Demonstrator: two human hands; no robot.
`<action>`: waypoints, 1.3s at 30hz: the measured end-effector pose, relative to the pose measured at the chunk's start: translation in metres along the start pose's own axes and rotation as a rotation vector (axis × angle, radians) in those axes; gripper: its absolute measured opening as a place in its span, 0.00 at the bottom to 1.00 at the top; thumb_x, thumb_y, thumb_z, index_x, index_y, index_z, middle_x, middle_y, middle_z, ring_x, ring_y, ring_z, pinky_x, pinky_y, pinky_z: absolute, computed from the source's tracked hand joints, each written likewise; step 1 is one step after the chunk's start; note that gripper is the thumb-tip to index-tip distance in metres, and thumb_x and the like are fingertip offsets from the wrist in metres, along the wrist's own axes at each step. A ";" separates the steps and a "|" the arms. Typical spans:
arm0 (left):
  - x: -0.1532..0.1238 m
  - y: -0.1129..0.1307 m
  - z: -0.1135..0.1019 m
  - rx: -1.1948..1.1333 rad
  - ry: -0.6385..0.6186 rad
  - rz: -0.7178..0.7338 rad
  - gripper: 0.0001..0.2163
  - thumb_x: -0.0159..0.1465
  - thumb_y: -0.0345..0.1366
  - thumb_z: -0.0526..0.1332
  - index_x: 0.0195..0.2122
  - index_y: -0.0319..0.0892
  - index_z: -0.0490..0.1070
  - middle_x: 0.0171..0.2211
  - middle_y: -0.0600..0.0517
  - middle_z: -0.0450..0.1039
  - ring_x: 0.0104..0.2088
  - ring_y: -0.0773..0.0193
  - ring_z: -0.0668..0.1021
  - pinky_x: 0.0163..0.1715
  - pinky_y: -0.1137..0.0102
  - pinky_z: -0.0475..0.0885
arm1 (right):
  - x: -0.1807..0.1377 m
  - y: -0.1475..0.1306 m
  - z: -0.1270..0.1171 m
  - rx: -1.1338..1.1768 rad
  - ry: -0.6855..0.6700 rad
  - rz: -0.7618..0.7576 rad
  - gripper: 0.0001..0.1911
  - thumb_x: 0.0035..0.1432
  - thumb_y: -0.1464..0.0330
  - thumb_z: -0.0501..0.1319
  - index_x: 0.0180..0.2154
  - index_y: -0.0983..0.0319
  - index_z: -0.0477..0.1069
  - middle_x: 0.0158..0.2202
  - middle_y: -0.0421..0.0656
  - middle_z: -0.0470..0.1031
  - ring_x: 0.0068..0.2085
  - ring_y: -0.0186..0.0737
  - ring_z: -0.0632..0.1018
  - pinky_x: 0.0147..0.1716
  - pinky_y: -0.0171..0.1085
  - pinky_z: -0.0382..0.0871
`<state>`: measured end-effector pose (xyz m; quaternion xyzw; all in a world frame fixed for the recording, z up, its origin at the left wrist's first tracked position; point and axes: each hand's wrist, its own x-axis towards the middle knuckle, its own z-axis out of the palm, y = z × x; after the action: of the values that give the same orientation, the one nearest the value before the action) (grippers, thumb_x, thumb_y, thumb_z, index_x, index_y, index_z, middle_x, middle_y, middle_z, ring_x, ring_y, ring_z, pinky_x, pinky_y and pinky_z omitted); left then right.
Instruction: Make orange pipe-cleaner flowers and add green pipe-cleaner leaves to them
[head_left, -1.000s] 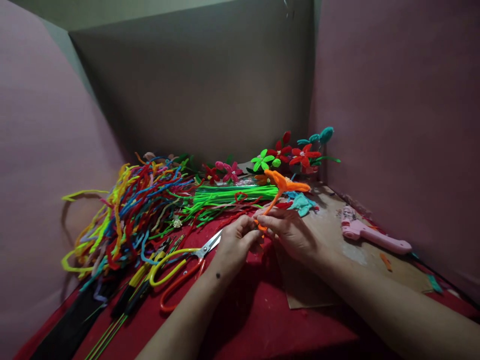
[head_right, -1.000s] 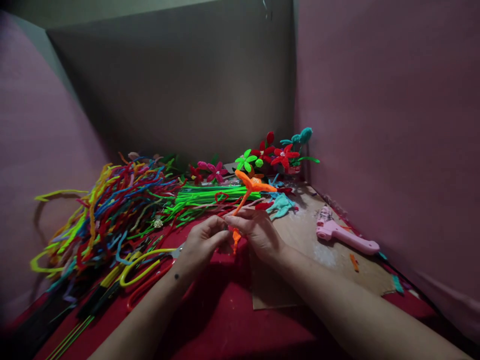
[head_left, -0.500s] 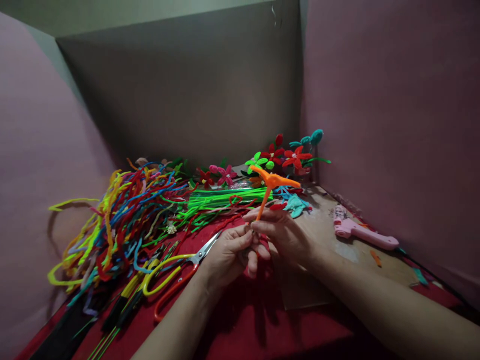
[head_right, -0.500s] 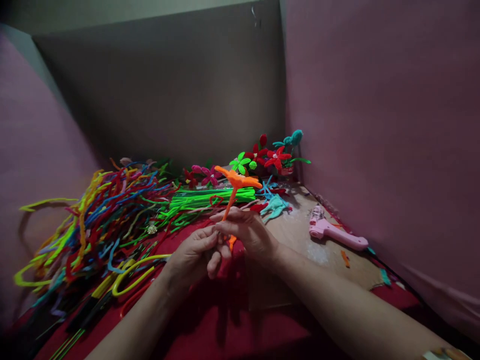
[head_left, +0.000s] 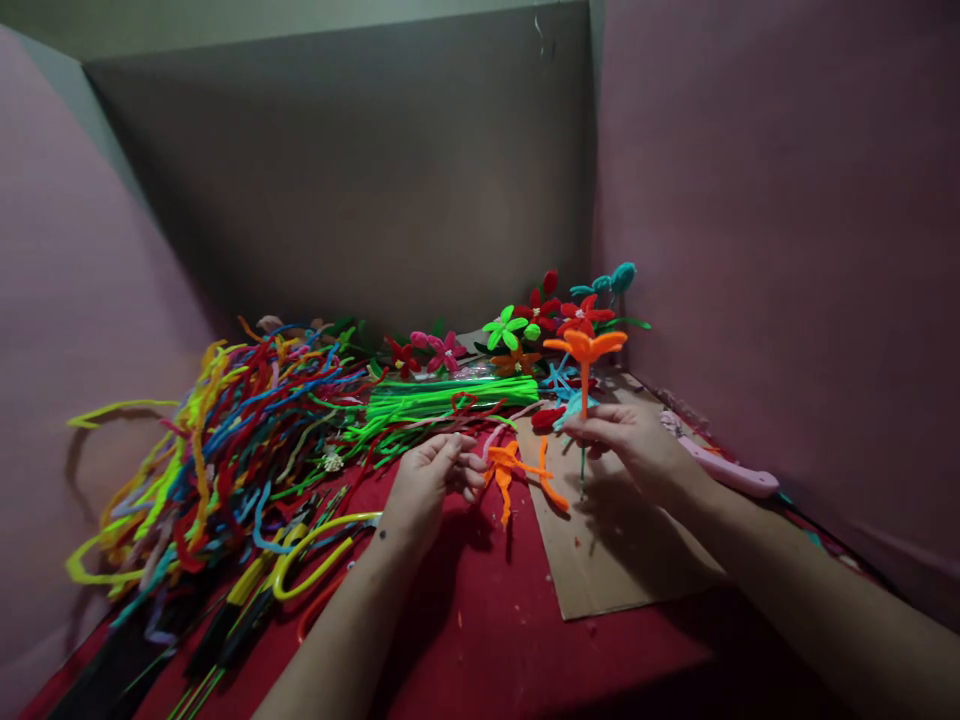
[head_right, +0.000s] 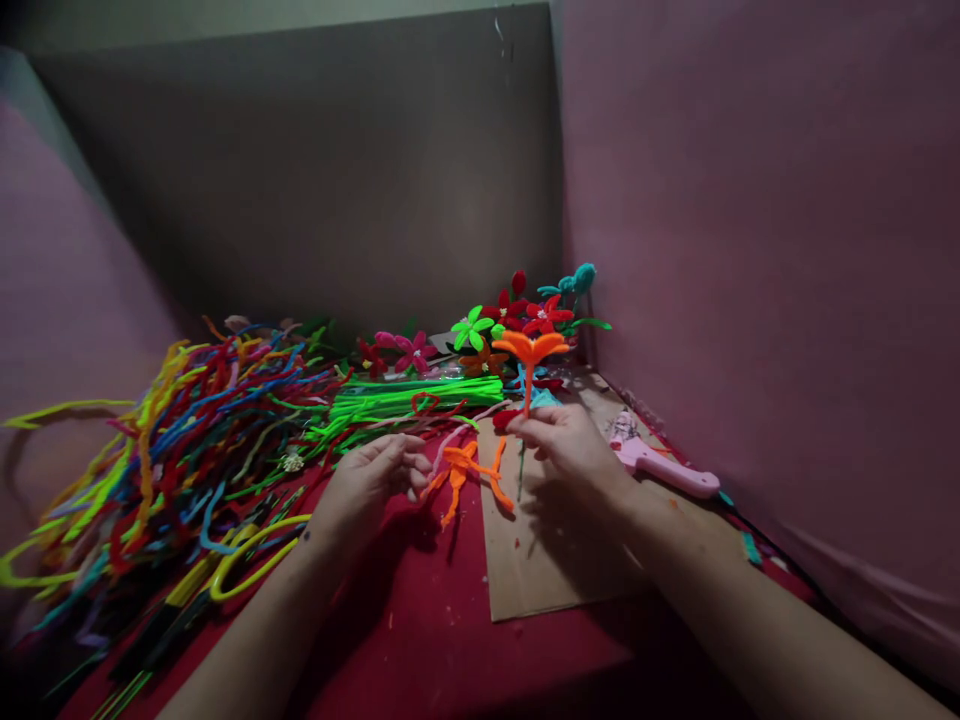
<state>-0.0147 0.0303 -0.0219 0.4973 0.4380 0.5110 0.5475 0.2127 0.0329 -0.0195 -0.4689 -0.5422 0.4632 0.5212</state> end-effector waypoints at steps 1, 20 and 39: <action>0.002 0.000 -0.003 0.017 0.036 0.006 0.12 0.54 0.41 0.61 0.31 0.35 0.68 0.22 0.50 0.73 0.19 0.68 0.74 0.18 0.74 0.67 | 0.000 0.008 -0.003 -0.058 -0.002 0.029 0.12 0.44 0.62 0.62 0.25 0.66 0.75 0.19 0.41 0.69 0.20 0.32 0.65 0.21 0.34 0.58; 0.016 -0.023 -0.009 1.141 0.109 0.097 0.05 0.53 0.36 0.59 0.29 0.41 0.71 0.29 0.50 0.75 0.33 0.61 0.75 0.32 0.71 0.66 | 0.004 0.046 0.001 -1.186 0.145 -0.280 0.14 0.55 0.62 0.56 0.37 0.65 0.74 0.37 0.51 0.70 0.42 0.48 0.69 0.42 0.42 0.62; 0.043 0.002 -0.050 1.811 0.213 0.055 0.14 0.61 0.29 0.46 0.41 0.39 0.70 0.40 0.42 0.70 0.37 0.54 0.77 0.33 0.65 0.69 | -0.021 0.010 0.071 -1.122 -0.444 -0.716 0.08 0.54 0.70 0.56 0.29 0.61 0.73 0.31 0.45 0.71 0.35 0.41 0.69 0.36 0.40 0.59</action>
<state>-0.0606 0.0783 -0.0251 0.6973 0.7080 0.0280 -0.1079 0.1419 0.0126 -0.0346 -0.3542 -0.9139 -0.0018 0.1981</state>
